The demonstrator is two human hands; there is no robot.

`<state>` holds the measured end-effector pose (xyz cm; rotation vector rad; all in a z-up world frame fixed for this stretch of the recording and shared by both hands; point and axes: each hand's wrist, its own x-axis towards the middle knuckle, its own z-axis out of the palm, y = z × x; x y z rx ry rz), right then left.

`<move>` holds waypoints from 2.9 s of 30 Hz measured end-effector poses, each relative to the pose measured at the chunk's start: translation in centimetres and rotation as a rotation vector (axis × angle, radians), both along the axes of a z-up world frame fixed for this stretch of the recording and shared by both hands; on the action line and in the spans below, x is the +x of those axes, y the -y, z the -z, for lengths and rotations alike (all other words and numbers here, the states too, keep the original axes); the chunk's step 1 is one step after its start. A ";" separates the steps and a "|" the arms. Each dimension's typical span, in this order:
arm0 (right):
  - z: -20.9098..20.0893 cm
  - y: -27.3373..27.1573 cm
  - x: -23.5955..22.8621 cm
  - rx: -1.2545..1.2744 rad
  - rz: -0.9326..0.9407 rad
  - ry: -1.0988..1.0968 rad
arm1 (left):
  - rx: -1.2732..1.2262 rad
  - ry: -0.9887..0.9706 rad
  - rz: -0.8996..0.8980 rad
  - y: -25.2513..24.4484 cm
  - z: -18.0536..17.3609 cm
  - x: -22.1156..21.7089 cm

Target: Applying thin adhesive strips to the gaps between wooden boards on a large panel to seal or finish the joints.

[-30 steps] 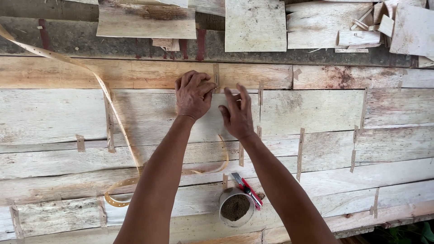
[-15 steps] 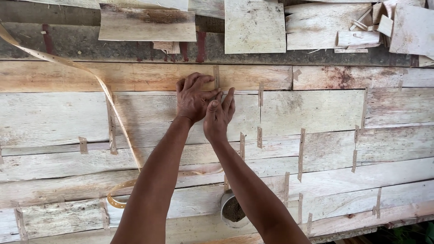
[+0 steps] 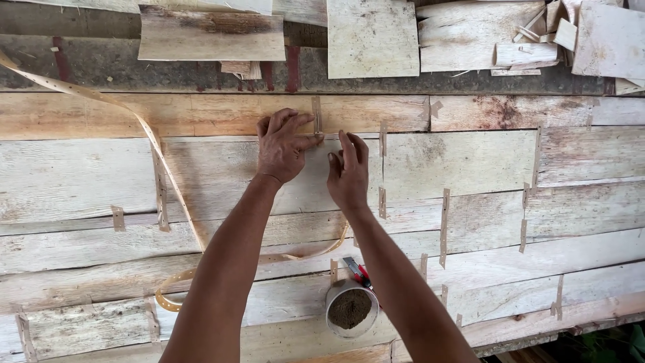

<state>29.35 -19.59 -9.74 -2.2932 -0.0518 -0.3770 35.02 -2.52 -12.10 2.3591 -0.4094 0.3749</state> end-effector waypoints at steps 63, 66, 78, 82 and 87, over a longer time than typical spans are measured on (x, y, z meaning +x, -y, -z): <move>-2.7 -0.1 5.3 -0.542 0.024 -0.774 | -0.026 0.103 0.055 0.1 4.2 0.2; -5.8 -1.5 5.8 -0.605 -0.008 -0.855 | -0.058 0.116 0.085 0.4 4.4 0.4; -5.3 0.0 4.2 -0.459 -0.240 -0.822 | 0.003 0.121 0.080 -0.2 2.9 0.3; -5.7 -0.8 4.6 -0.411 -0.156 -0.811 | 0.004 0.096 0.072 -0.3 2.8 0.5; -5.9 -1.2 5.5 -0.548 -0.140 -0.854 | -0.030 0.076 0.071 -0.2 2.5 0.3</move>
